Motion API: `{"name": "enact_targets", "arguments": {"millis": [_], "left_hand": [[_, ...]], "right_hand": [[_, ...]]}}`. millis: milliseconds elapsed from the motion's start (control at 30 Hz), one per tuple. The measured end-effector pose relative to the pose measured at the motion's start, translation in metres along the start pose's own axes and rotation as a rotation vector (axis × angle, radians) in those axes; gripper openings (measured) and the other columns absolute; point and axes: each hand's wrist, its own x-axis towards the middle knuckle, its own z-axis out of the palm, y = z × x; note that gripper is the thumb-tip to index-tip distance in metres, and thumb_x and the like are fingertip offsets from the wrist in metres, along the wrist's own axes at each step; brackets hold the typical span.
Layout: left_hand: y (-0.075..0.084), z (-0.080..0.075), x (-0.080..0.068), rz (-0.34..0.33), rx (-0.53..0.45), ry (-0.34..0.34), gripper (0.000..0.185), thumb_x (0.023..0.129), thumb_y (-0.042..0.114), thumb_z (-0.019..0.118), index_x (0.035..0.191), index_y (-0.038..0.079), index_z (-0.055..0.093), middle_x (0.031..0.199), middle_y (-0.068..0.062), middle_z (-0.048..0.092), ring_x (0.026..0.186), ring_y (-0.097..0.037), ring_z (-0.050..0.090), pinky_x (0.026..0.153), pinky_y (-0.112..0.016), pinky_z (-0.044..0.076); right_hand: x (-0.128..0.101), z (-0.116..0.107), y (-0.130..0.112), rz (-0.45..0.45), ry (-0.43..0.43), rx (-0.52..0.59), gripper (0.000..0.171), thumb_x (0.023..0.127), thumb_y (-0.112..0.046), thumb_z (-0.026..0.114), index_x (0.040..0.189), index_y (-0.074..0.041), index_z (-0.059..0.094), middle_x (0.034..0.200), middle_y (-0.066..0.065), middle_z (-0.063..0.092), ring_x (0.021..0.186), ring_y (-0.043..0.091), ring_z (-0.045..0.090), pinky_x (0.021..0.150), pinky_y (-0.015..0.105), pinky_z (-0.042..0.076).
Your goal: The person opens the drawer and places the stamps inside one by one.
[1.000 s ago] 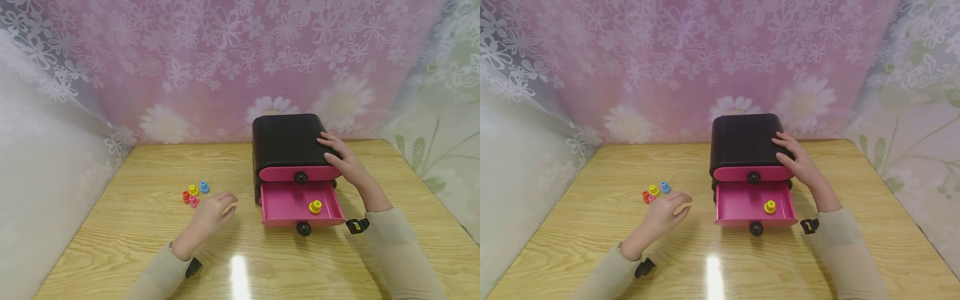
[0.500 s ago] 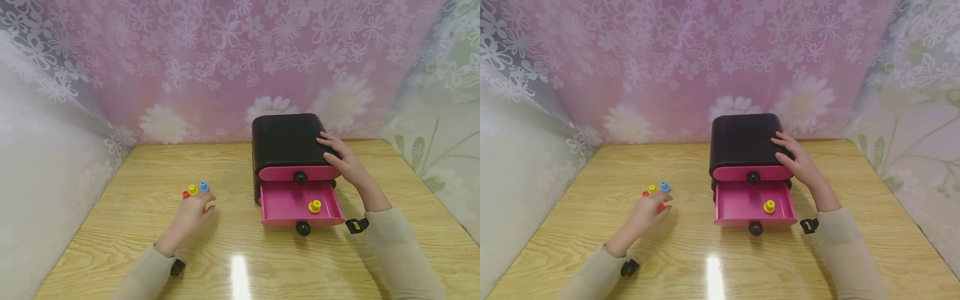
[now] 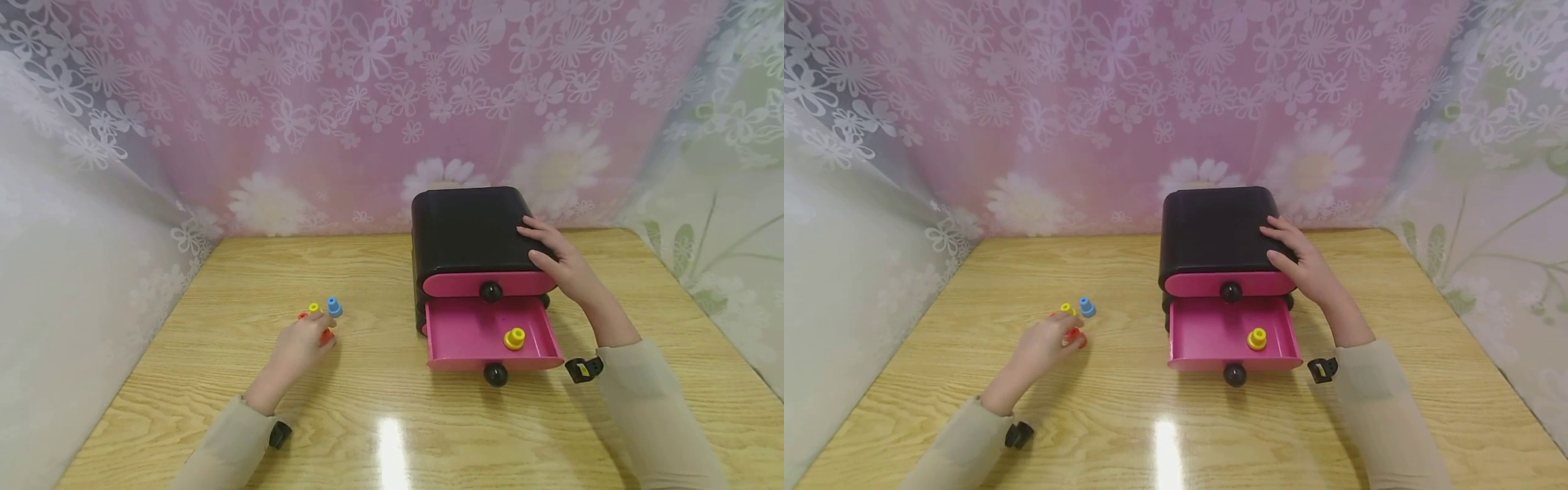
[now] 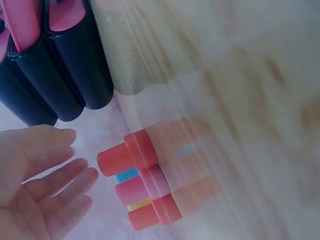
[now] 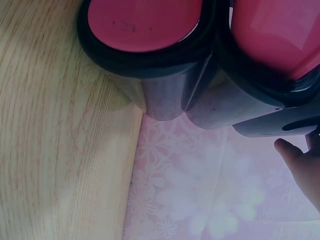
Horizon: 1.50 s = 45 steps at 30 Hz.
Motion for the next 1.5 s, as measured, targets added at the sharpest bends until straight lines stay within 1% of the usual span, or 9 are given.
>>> {"name": "enact_targets", "arguments": {"millis": [200, 400, 500, 600, 833, 1000, 1233, 1367, 1500], "left_hand": [[0.000, -0.001, 0.000, 0.006, 0.051, -0.060, 0.020, 0.072, 0.011, 0.071, 0.088, 0.004, 0.064, 0.082, -0.005, 0.060, 0.064, -0.015, 0.055, 0.046, -0.026, 0.043], [-0.001, -0.001, 0.001, 0.013, 0.053, -0.055, 0.021, 0.070, 0.011, 0.073, 0.088, 0.003, 0.064, 0.081, -0.005, 0.059, 0.064, -0.016, 0.055, 0.049, -0.028, 0.045], [-0.003, -0.001, 0.002, 0.008, 0.050, -0.052, 0.021, 0.069, 0.009, 0.073, 0.087, 0.004, 0.064, 0.078, -0.004, 0.058, 0.060, -0.013, 0.050, 0.047, -0.026, 0.043], [-0.005, -0.001, 0.004, -0.006, 0.050, -0.072, 0.020, 0.070, 0.007, 0.073, 0.087, 0.004, 0.064, 0.075, -0.003, 0.055, 0.057, -0.012, 0.046, 0.046, -0.025, 0.041], [-0.007, -0.001, 0.008, -0.025, 0.086, -0.121, 0.009, 0.073, 0.004, 0.067, 0.076, 0.009, 0.059, 0.068, 0.000, 0.049, 0.057, -0.012, 0.043, 0.044, -0.027, 0.038], [-0.008, 0.000, 0.009, -0.017, 0.098, -0.131, 0.013, 0.073, 0.002, 0.065, 0.070, 0.010, 0.055, 0.064, 0.001, 0.044, 0.054, -0.013, 0.039, 0.042, -0.027, 0.033], [-0.008, 0.000, 0.010, -0.035, 0.098, -0.155, 0.013, 0.075, 0.005, 0.066, 0.070, 0.011, 0.055, 0.061, 0.002, 0.043, 0.053, -0.013, 0.038, 0.041, -0.026, 0.031], [-0.006, -0.002, 0.009, -0.038, 0.088, -0.163, 0.015, 0.074, 0.005, 0.068, 0.070, 0.011, 0.055, 0.061, 0.003, 0.043, 0.052, -0.013, 0.037, 0.042, -0.026, 0.031], [-0.001, -0.003, 0.008, -0.025, 0.072, -0.148, 0.014, 0.072, 0.005, 0.070, 0.075, 0.011, 0.058, 0.066, 0.002, 0.048, 0.053, -0.012, 0.039, 0.044, -0.025, 0.034]], "right_hand": [[-0.001, 0.000, 0.000, 0.015, -0.004, 0.001, 0.039, 0.087, 0.002, 0.044, 0.125, 0.012, 0.038, 0.138, 0.027, 0.021, 0.131, 0.032, 0.005, 0.096, 0.062, 0.007], [-0.001, 0.000, 0.000, 0.015, -0.006, -0.004, 0.040, 0.087, 0.001, 0.044, 0.125, 0.012, 0.038, 0.138, 0.026, 0.021, 0.131, 0.031, 0.005, 0.096, 0.062, 0.008], [-0.001, 0.000, 0.000, 0.008, -0.004, -0.004, 0.039, 0.087, 0.002, 0.044, 0.125, 0.012, 0.038, 0.138, 0.027, 0.021, 0.131, 0.032, 0.005, 0.096, 0.062, 0.007], [0.000, 0.000, 0.000, 0.004, 0.001, -0.003, 0.039, 0.088, 0.002, 0.044, 0.124, 0.013, 0.038, 0.138, 0.027, 0.021, 0.131, 0.031, 0.005, 0.097, 0.061, 0.007], [0.000, -0.001, 0.000, 0.009, 0.003, 0.003, 0.039, 0.088, 0.002, 0.044, 0.124, 0.013, 0.038, 0.138, 0.027, 0.020, 0.132, 0.028, 0.005, 0.097, 0.061, 0.006], [-0.001, -0.002, 0.012, 0.021, -0.001, -0.008, 0.040, 0.087, 0.002, 0.045, 0.126, 0.010, 0.039, 0.139, 0.023, 0.021, 0.132, 0.026, 0.006, 0.097, 0.060, 0.007], [0.001, -0.003, 0.032, 0.019, 0.002, -0.019, 0.041, 0.087, 0.001, 0.045, 0.127, 0.008, 0.039, 0.140, 0.021, 0.022, 0.132, 0.025, 0.006, 0.097, 0.060, 0.008], [0.000, -0.003, 0.027, 0.014, 0.002, -0.013, 0.041, 0.087, 0.001, 0.045, 0.127, 0.008, 0.039, 0.140, 0.021, 0.022, 0.132, 0.026, 0.007, 0.097, 0.060, 0.008], [-0.001, -0.002, 0.017, 0.017, 0.000, -0.001, 0.040, 0.088, 0.001, 0.045, 0.127, 0.009, 0.038, 0.140, 0.022, 0.021, 0.132, 0.026, 0.006, 0.097, 0.060, 0.008]]}}
